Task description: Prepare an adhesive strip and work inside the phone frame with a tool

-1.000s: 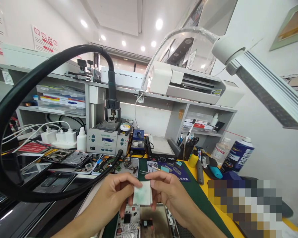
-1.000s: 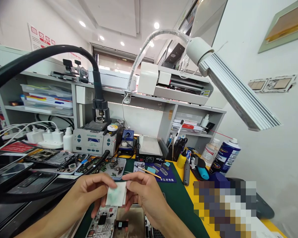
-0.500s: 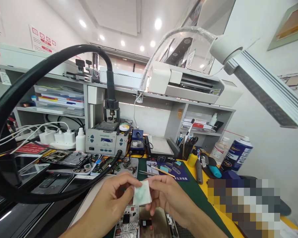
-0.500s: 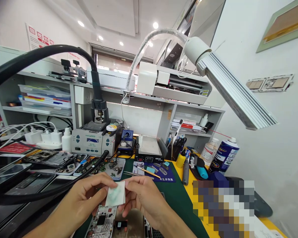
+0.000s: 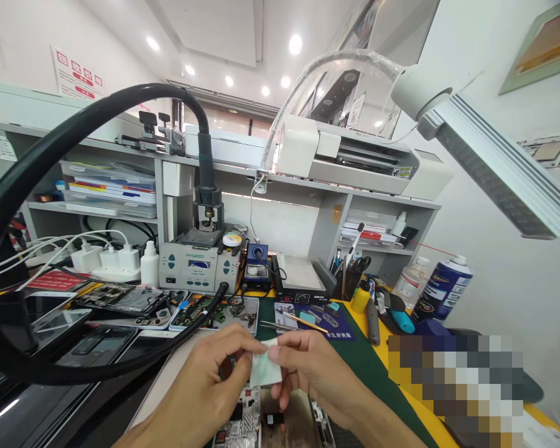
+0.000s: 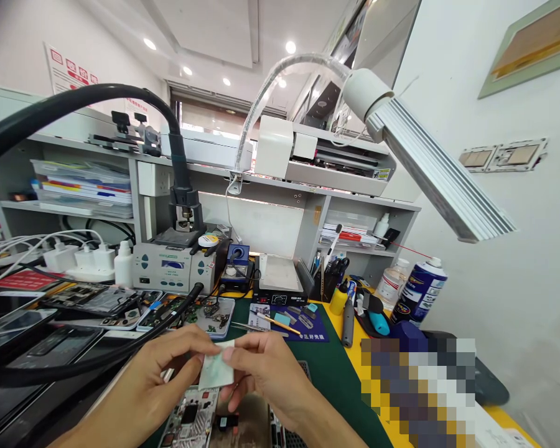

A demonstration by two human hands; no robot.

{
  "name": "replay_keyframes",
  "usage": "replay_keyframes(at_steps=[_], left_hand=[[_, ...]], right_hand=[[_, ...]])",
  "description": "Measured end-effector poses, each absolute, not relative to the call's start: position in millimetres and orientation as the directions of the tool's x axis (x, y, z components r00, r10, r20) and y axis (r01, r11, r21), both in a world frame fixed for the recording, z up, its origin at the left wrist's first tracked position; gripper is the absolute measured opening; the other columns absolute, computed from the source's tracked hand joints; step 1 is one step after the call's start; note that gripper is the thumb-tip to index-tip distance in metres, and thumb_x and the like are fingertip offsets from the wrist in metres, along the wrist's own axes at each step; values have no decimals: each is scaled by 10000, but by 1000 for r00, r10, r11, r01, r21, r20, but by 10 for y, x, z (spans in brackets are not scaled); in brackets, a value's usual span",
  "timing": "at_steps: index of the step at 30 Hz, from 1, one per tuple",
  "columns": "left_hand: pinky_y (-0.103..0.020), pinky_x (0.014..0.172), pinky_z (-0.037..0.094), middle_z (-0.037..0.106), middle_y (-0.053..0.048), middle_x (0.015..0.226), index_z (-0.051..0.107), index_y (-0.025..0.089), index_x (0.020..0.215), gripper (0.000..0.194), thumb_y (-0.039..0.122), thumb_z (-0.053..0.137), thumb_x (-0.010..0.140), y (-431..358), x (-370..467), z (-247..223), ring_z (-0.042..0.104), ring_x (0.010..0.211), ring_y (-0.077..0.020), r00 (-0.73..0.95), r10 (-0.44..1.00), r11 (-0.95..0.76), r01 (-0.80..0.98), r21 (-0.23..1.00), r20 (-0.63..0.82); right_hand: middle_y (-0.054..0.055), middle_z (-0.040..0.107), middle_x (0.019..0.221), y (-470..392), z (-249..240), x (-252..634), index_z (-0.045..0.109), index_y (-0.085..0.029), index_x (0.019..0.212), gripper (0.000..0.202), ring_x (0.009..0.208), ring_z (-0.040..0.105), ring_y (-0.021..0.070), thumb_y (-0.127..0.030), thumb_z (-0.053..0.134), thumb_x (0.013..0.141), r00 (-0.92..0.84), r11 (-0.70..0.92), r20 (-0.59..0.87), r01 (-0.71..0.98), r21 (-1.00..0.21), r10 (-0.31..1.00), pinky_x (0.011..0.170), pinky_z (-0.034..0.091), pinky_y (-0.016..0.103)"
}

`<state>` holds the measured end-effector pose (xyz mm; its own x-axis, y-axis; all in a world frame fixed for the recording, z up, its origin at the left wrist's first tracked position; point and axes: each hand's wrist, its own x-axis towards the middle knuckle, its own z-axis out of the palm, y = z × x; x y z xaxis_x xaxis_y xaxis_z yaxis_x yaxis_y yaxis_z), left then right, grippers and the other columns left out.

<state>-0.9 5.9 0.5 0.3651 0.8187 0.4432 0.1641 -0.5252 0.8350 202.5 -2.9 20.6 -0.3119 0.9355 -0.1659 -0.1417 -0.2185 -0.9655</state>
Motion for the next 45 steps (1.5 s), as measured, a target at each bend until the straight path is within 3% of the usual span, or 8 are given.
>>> replay_keyframes(at_steps=[5, 8, 12, 18, 26, 34, 42, 45], left_hand=[[-220, 406, 428, 659, -31, 818, 697, 189, 1267, 482, 454, 730, 866, 85, -39, 55, 582, 582, -172, 377, 920, -78, -78, 994, 102], [-191, 336, 381, 624, -6, 744, 689, 155, 1195, 555, 558, 785, 826, 110, -38, 87, 526, 489, -136, 483, 874, 103, -81, 991, -52], [-162, 324, 330, 584, 23, 607, 696, 156, 919, 479, 606, 825, 814, 133, -5, 50, 443, 412, -93, 521, 852, 56, 8, 998, -51], [-159, 343, 314, 557, 43, 509, 678, 171, 850, 475, 627, 811, 834, 149, -2, 0, 354, 377, -75, 481, 877, -35, 32, 999, 16], [-181, 378, 383, 532, 42, 550, 752, 169, 1000, 503, 632, 799, 807, 106, 17, 82, 455, 459, -123, 423, 898, -110, -50, 993, 121], [-184, 407, 376, 569, 12, 530, 791, 156, 891, 347, 485, 704, 820, 135, -13, -1, 451, 418, -105, 409, 903, -118, -64, 991, 134], [-203, 339, 402, 600, 8, 533, 744, 144, 1130, 529, 571, 734, 819, 139, -17, 59, 487, 397, -144, 453, 891, 55, -93, 994, -7], [-196, 319, 389, 718, -58, 717, 732, 145, 1013, 554, 645, 802, 784, 155, 2, 63, 520, 400, -123, 482, 872, 101, -13, 995, -82]], right_hand=[[31, 715, 663, -23, 220, 2028, 757, -110, 858, 566, 500, 650, 129, -568, 984, 615, -283, -204, -157, -144, -968, 946, 478, 534, 238], [22, 716, 660, -23, 211, 2021, 746, -123, 883, 588, 490, 657, 134, -582, 986, 604, -275, -185, -140, -145, -972, 951, 478, 535, 240], [21, 709, 625, -14, 181, 2023, 752, -118, 902, 580, 477, 657, 138, -590, 965, 642, -258, -144, -109, -123, -982, 960, 474, 531, 237], [-10, 669, 602, -14, 187, 2037, 756, -119, 970, 577, 491, 682, 163, -520, 992, 628, -277, -132, -90, -138, -982, 957, 476, 538, 251], [23, 717, 610, -22, 184, 2036, 799, -128, 972, 456, 489, 679, 172, -401, 947, 638, -261, -173, -114, -214, -962, 959, 469, 529, 264], [78, 733, 539, -6, 208, 2062, 828, -123, 829, 286, 481, 685, 200, -308, 782, 617, -263, -193, -127, -244, -950, 956, 485, 538, 285], [97, 744, 573, -33, 183, 2072, 834, -108, 850, 356, 527, 701, 200, -437, 803, 718, -233, -59, -19, -167, -984, 972, 529, 540, 289], [86, 746, 606, -41, 188, 2064, 808, -113, 844, 413, 545, 700, 188, -515, 825, 750, -227, 29, 47, -84, -996, 973, 556, 554, 295]])
